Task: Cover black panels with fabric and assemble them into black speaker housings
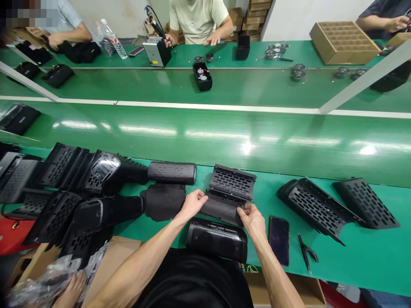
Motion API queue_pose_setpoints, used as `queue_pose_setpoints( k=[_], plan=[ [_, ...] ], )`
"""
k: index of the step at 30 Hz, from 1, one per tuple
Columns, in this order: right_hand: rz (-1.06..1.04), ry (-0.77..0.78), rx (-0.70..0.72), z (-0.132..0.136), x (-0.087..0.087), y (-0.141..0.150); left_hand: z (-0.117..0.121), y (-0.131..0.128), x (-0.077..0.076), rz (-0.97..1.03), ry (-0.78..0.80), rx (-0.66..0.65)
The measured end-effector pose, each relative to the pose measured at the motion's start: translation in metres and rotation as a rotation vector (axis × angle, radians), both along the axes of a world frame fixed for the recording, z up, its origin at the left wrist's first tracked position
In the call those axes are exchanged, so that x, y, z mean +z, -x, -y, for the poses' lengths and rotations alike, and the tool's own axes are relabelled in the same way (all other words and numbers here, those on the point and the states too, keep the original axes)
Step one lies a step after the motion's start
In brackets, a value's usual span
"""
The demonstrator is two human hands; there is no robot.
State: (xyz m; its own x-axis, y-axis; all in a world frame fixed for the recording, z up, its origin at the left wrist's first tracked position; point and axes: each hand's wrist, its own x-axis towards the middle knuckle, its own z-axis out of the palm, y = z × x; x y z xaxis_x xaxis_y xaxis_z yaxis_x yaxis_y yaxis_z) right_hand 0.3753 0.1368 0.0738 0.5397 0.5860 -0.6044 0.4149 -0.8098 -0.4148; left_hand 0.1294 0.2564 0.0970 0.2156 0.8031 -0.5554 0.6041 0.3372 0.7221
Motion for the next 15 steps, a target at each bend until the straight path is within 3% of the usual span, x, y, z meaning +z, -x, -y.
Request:
queue_pose_setpoints(
  k=[5,10,15],
  plan=[
    [-0.154,-0.097,-0.077,0.013,0.028,0.009,0.009,0.019,0.017,0.202,0.112,0.098],
    [-0.396,-0.248,-0.162,0.029,0.073,0.030,0.026,0.045,0.052,0.432,0.222,0.182],
    [-0.467,-0.345,-0.210,0.030,0.111,0.040,0.037,0.058,0.084,0.551,0.247,0.235]
  ],
)
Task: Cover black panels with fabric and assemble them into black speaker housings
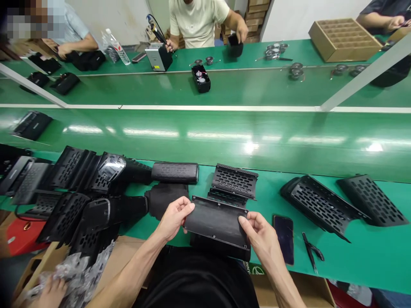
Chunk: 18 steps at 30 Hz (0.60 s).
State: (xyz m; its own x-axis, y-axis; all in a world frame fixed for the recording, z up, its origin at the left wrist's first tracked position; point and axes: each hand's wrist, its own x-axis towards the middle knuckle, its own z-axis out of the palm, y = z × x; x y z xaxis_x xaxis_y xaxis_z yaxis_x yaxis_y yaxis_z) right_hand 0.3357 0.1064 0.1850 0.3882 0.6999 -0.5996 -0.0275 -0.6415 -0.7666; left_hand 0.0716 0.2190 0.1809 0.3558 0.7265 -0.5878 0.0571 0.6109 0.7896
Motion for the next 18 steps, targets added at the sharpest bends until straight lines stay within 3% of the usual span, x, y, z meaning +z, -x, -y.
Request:
queue_pose_setpoints(
  k=[9,18],
  plan=[
    [0.009,-0.117,-0.055,0.001,0.027,0.000,0.002,0.000,0.024,0.094,-0.040,0.041],
    [-0.021,-0.139,-0.067,0.008,0.031,0.000,0.007,-0.001,0.023,0.068,-0.087,0.009]
  ],
)
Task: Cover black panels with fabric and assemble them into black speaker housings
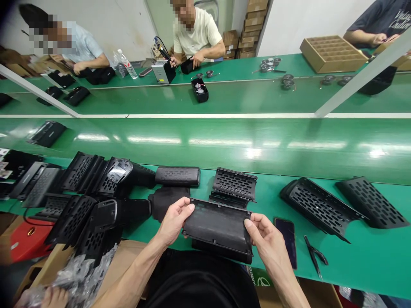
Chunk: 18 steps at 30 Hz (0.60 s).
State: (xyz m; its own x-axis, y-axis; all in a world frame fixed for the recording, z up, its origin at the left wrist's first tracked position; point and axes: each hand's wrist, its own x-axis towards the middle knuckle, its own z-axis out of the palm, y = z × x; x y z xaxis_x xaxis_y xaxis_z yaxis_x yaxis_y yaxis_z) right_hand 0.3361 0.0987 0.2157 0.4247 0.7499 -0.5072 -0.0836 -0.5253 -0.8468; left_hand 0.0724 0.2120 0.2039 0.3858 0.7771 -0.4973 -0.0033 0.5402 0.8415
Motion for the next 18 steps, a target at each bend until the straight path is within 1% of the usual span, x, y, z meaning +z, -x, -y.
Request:
queue_pose_setpoints(
  k=[4,10,14,18],
  plan=[
    [-0.015,0.007,-0.006,0.004,-0.006,-0.002,0.000,-0.002,-0.001,-0.032,-0.023,0.007],
    [-0.025,0.007,-0.022,0.004,-0.012,0.000,-0.003,-0.005,-0.003,-0.097,-0.046,0.038],
    [-0.029,0.020,-0.031,0.004,-0.015,0.000,-0.002,-0.005,-0.006,-0.087,-0.031,0.040],
    [-0.031,0.021,-0.029,0.005,-0.015,0.001,-0.001,-0.005,-0.003,-0.050,0.008,0.025]
  ],
)
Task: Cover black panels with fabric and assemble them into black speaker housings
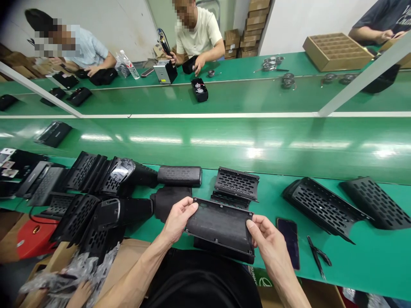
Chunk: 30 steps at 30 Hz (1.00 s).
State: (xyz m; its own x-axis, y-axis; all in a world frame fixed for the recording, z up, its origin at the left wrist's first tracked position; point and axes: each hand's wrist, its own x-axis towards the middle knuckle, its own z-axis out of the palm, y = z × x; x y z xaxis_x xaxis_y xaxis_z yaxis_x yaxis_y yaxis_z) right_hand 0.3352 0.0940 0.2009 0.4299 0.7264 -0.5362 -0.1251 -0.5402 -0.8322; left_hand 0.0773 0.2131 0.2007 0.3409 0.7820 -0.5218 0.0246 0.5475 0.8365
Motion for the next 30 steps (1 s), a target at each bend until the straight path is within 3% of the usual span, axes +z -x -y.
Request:
queue_pose_setpoints(
  k=[16,30],
  plan=[
    [0.013,-0.002,0.003,0.0000,0.0074,-0.0004,-0.0009,0.0060,0.0002,0.142,0.071,0.001],
    [-0.026,-0.037,0.011,0.0023,0.0009,0.0000,-0.0015,0.0081,0.0004,0.185,0.075,0.033]
  ],
)
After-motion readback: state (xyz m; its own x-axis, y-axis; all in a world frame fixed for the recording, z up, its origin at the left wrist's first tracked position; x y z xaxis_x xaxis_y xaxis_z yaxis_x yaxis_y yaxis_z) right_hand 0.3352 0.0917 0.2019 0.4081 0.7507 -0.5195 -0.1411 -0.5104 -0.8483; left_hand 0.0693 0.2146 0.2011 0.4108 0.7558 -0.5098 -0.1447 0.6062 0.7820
